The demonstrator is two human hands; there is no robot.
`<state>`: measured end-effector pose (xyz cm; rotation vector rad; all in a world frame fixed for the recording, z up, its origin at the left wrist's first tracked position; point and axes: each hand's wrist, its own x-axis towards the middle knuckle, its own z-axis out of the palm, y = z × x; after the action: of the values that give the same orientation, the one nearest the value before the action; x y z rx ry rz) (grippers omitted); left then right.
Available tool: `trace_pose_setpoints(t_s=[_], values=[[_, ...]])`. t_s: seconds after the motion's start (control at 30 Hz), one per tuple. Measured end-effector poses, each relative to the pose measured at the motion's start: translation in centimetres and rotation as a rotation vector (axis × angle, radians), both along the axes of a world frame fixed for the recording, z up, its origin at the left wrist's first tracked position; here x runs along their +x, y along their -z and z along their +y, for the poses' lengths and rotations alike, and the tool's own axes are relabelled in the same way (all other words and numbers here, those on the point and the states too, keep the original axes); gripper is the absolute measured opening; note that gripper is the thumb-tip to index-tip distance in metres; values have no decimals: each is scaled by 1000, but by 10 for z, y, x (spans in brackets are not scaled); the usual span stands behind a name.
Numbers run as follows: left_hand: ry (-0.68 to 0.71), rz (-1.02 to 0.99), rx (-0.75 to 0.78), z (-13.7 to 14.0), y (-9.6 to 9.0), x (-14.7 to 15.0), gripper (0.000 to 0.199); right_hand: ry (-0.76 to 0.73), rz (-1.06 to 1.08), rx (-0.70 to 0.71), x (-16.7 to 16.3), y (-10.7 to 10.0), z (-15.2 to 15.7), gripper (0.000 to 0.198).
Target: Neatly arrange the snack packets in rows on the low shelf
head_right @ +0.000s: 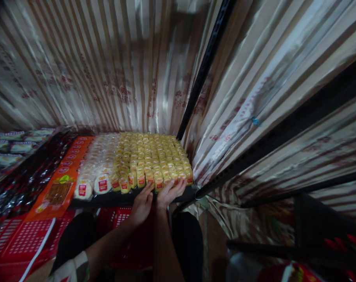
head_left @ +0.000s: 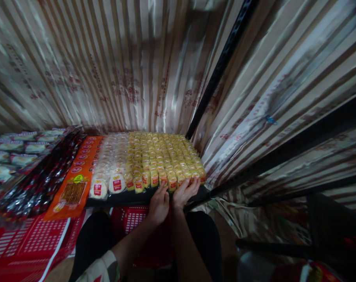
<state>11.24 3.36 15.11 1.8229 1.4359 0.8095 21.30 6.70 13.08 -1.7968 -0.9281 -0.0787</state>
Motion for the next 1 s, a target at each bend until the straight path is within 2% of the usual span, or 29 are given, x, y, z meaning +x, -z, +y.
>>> trace_pose_setpoints(t_s=[0.1,0.17,0.27,0.33,0.43,0.67,1.0], values=[[-8,5,19,2,0,-1,42,70,-14,75,1,2,-7,56],[-3,5,15,3,-2,-2,42,35,-27,89,3,7,-18,57],[1,3,-3,5,-6,-4,42,-51,-68,15,6,18,-35,60],[-9,-1,-15,6,-8,-4,41,-54,-155,-39,8,26,-40,71],[-27,-19,-19,7,-8,-4,39,-33,-301,-55,6,33,-35,85],[-17,-4,-33,10,-10,-7,39,-26,-354,-194,-13,30,-18,86],[33,77,-16,0,-22,-20,34,86,-346,-121,-24,43,0,93]])
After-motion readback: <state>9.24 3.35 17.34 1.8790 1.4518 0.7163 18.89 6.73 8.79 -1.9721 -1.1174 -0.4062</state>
